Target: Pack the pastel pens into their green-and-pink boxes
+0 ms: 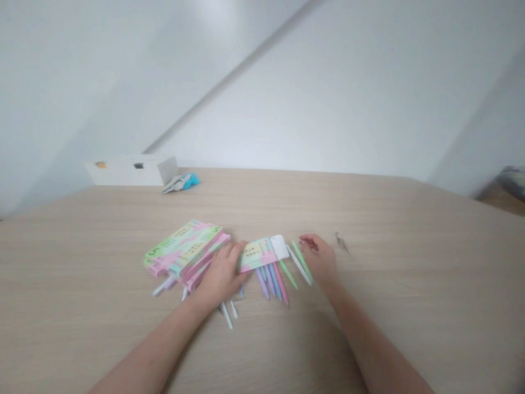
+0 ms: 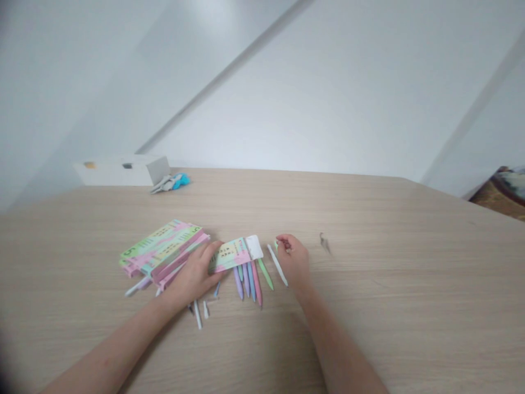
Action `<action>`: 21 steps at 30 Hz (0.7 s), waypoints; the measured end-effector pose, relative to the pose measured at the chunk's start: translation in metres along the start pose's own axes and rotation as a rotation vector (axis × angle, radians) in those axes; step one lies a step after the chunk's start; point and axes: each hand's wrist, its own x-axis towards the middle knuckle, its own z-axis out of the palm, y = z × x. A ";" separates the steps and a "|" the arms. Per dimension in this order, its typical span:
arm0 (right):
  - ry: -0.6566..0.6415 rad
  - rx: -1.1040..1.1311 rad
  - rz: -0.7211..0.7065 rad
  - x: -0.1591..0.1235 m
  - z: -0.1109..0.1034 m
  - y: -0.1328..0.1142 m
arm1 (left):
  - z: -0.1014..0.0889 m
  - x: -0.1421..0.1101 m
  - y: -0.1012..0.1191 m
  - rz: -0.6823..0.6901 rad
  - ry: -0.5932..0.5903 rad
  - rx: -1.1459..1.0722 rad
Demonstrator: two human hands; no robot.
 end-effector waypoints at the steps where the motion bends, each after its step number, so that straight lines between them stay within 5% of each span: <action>1: -0.026 -0.111 -0.017 0.002 -0.001 0.004 | 0.000 0.000 0.000 0.002 0.003 -0.002; 8: -0.345 -0.522 -0.101 -0.003 0.009 0.024 | 0.000 0.001 0.000 0.022 0.059 -0.016; 21: -0.450 -0.594 -0.113 -0.010 0.015 0.019 | -0.001 0.001 0.000 0.007 0.043 -0.001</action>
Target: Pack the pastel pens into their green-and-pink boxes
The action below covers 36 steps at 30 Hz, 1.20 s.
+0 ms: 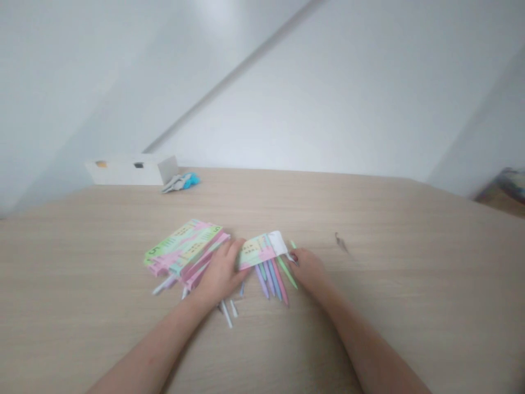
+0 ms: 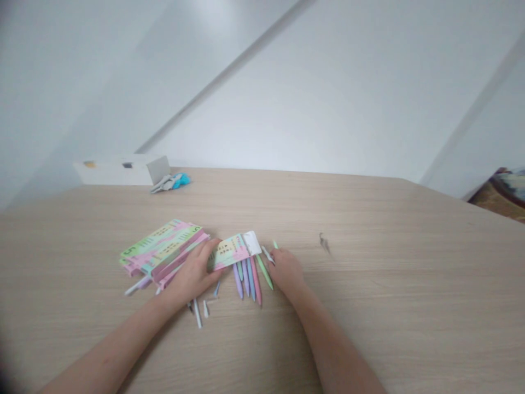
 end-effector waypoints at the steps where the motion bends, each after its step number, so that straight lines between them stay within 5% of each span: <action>1: 0.001 0.002 -0.002 -0.001 -0.001 -0.001 | 0.000 0.000 0.000 -0.003 -0.001 0.001; 12: 0.243 0.340 0.135 0.003 -0.015 -0.008 | 0.000 0.000 -0.001 0.001 0.001 -0.005; 17: 0.444 0.881 0.264 0.005 -0.035 -0.008 | 0.001 -0.001 -0.002 0.002 0.011 -0.007; 21: 0.588 1.145 0.221 0.002 -0.047 -0.009 | 0.002 -0.001 -0.002 -0.009 0.004 -0.006; 36: 0.725 1.140 0.023 -0.015 -0.054 -0.042 | 0.003 -0.002 -0.001 0.005 -0.040 0.023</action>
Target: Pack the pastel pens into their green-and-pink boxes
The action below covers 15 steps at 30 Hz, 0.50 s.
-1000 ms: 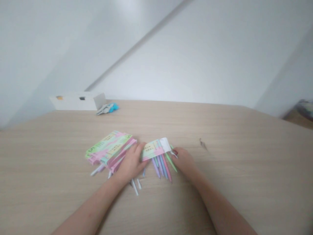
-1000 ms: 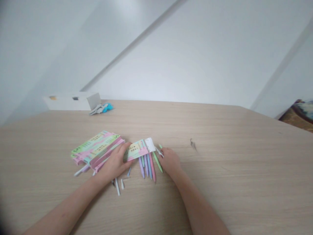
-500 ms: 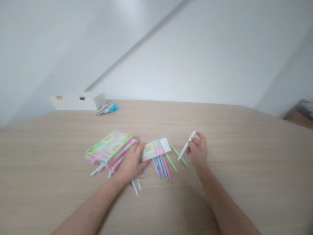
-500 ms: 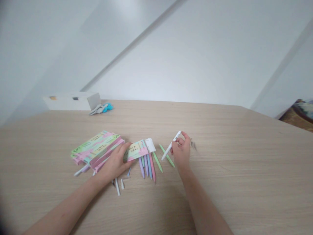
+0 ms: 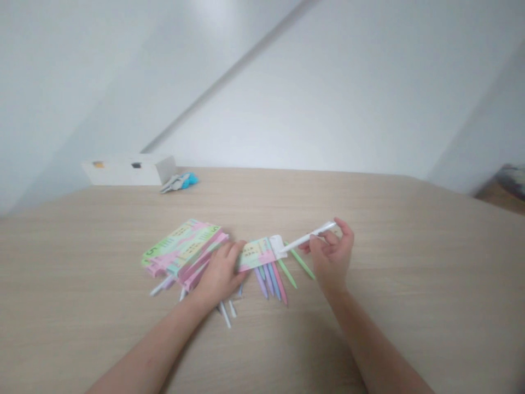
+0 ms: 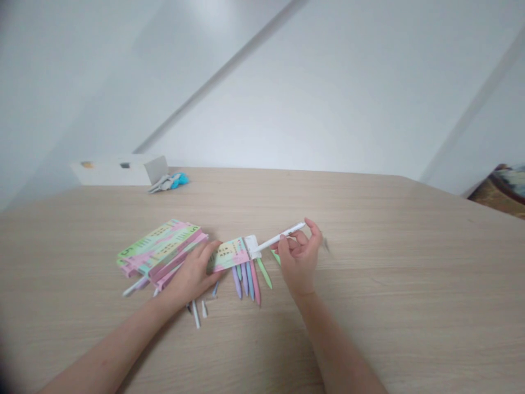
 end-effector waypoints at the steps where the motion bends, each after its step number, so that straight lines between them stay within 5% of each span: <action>1: -0.012 -0.008 -0.006 -0.002 0.001 0.001 | 0.000 0.000 0.000 -0.001 -0.002 0.002; 15: -0.108 -0.057 -0.005 -0.010 0.005 0.012 | -0.002 0.000 0.002 0.020 0.007 -0.006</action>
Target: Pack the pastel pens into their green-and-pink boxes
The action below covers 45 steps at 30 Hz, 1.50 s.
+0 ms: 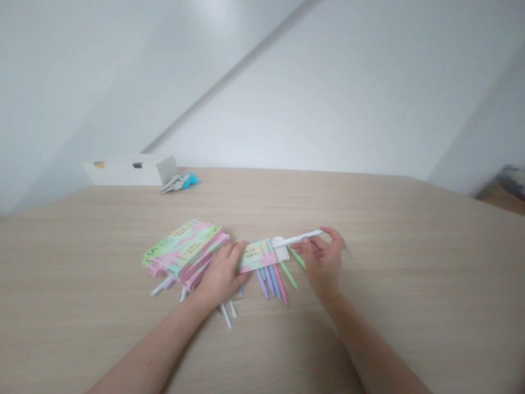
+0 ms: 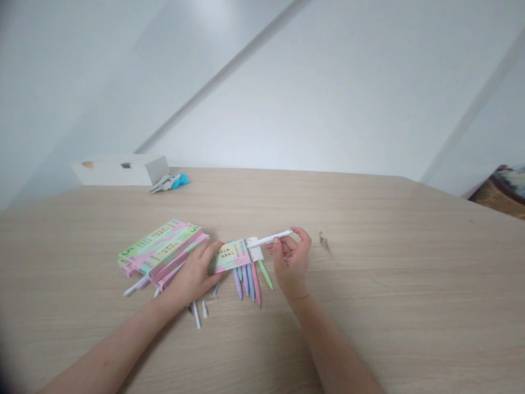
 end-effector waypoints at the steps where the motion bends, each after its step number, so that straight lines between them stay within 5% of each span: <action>1: -0.019 0.008 -0.001 -0.001 0.001 0.001 | 0.000 0.000 0.000 0.000 -0.003 0.000; 8: -0.132 -0.046 -0.016 -0.007 0.002 0.004 | 0.001 -0.001 0.000 -0.002 0.011 0.008; 22: -0.145 -0.355 -0.072 0.001 -0.008 0.007 | -0.003 0.000 0.002 -0.018 -0.024 -0.003; 38: -0.274 -0.287 -0.048 0.009 -0.016 0.013 | -0.003 0.001 0.000 -0.012 -0.037 0.010; 45: -0.431 -0.071 0.101 0.007 -0.012 0.012 | -0.003 0.001 0.001 0.015 -0.027 0.024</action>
